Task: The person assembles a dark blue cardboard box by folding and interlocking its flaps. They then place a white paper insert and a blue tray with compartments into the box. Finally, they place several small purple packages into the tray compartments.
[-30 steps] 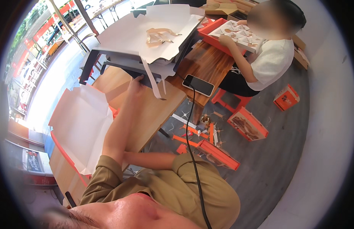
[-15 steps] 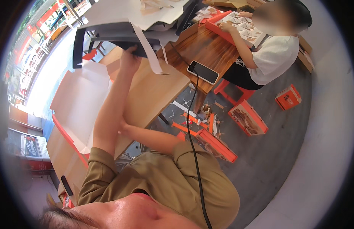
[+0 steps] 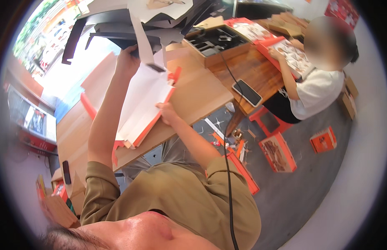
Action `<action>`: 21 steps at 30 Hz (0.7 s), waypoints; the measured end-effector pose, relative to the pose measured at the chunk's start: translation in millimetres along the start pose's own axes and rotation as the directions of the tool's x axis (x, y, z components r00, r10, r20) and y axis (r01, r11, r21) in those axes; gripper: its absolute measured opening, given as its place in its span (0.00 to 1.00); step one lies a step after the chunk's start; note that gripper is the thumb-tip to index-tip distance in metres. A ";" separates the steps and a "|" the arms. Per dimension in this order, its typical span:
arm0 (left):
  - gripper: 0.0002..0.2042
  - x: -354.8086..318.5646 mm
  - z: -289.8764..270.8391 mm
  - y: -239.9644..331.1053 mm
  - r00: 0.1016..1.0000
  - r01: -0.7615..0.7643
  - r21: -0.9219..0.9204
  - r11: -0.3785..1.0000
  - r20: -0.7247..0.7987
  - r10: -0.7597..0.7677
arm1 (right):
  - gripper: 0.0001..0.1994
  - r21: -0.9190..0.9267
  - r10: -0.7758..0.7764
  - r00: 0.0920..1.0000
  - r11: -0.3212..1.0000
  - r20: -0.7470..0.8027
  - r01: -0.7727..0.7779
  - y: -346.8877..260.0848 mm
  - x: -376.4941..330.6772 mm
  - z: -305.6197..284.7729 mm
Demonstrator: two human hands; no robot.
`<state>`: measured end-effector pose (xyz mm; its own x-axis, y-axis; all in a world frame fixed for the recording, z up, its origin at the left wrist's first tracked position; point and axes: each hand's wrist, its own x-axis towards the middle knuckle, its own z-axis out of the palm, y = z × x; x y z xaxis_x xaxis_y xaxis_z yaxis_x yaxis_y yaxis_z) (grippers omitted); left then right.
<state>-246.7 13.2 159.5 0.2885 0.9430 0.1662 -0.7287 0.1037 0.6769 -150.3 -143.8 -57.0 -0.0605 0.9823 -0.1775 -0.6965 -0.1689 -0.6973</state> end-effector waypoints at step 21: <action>0.21 -431.9 -323.5 181.8 0.822 -0.057 0.273 0.960 -0.533 0.201 | 0.24 -0.086 -0.282 0.959 0.955 0.012 0.282 -113.2 36.6 -47.9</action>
<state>-704.7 -272.9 -21.2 -0.2406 0.9644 -0.1099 -0.5468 -0.0411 0.8363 -39.4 -92.7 -17.8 0.1303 0.9909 0.0349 -0.6208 0.1089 -0.7763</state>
